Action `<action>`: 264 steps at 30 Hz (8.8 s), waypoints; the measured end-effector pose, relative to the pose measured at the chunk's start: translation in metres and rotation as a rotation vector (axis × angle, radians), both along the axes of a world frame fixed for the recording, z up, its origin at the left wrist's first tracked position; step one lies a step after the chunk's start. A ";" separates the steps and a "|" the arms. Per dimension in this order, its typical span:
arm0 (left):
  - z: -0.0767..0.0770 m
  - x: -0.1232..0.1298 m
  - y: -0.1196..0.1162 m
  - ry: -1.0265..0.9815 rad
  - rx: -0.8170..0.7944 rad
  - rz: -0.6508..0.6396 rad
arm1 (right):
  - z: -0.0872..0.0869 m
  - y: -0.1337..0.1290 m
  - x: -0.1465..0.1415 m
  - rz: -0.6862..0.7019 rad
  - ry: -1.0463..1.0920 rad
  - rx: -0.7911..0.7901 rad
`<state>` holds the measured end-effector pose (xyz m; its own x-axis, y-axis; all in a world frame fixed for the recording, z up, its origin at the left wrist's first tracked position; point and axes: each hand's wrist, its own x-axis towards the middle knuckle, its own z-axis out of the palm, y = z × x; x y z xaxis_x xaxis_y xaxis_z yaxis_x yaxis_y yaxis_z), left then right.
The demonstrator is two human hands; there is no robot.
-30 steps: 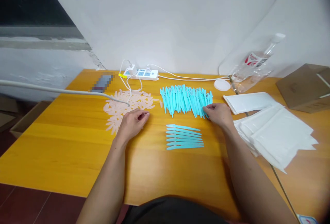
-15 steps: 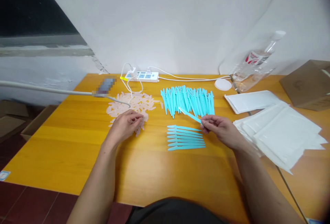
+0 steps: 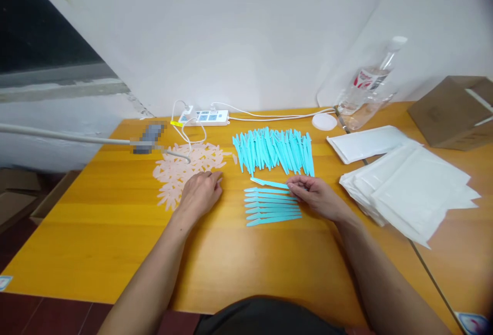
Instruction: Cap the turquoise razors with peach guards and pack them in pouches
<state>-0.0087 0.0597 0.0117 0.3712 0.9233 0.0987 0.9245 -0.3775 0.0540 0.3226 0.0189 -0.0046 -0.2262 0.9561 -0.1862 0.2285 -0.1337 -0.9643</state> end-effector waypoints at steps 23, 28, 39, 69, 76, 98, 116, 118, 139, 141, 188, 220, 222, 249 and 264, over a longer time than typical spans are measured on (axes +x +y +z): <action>-0.007 0.027 -0.022 -1.283 -0.574 0.212 | 0.002 -0.006 -0.008 0.109 0.208 -0.278; -0.006 0.037 -0.025 -1.270 -0.568 0.194 | 0.000 -0.006 -0.005 0.149 0.150 -0.257; -0.005 0.036 -0.021 -1.208 -0.558 0.143 | 0.016 0.001 -0.014 0.140 0.004 -0.161; -0.003 0.026 -0.023 -1.209 -0.489 0.202 | 0.014 -0.004 -0.012 0.154 -0.012 -0.158; -0.003 0.037 -0.023 -1.253 -0.546 0.177 | 0.016 -0.005 -0.013 0.151 0.014 -0.177; -0.020 0.050 -0.007 -0.682 -0.274 -0.138 | -0.014 0.012 -0.030 0.078 -0.739 0.520; -0.009 0.014 -0.032 -0.575 -0.090 -0.097 | -0.009 -0.002 -0.017 -0.126 -0.791 0.494; -0.009 -0.001 -0.033 -0.488 -0.036 -0.020 | -0.003 0.011 -0.015 -0.260 -0.883 0.422; -0.009 -0.042 -0.033 -0.531 -0.117 0.121 | 0.009 0.066 -0.006 -0.407 -0.751 0.175; -0.008 -0.049 -0.030 -0.510 -0.101 0.191 | 0.013 0.057 0.001 -0.405 -0.529 0.176; -0.015 0.028 0.001 -0.236 -0.106 -0.119 | -0.002 0.001 -0.002 0.012 -0.070 0.021; 0.008 0.041 0.000 -0.598 -0.646 -0.198 | 0.001 -0.001 -0.010 0.079 -0.153 0.111; 0.004 0.044 0.004 -0.598 -0.570 -0.196 | -0.002 0.001 -0.014 0.015 -0.284 0.210; -0.017 0.030 -0.021 -0.564 -0.306 -0.193 | -0.021 -0.002 -0.015 0.069 -0.579 0.615; -0.020 0.024 -0.027 -0.556 -0.292 -0.216 | -0.009 -0.005 -0.006 0.085 -0.668 0.674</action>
<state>0.0148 0.0323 -0.0082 0.5166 0.8519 0.0860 0.6347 -0.4484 0.6294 0.3161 0.0141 -0.0140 -0.3463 0.8947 0.2822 0.7438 0.4452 -0.4986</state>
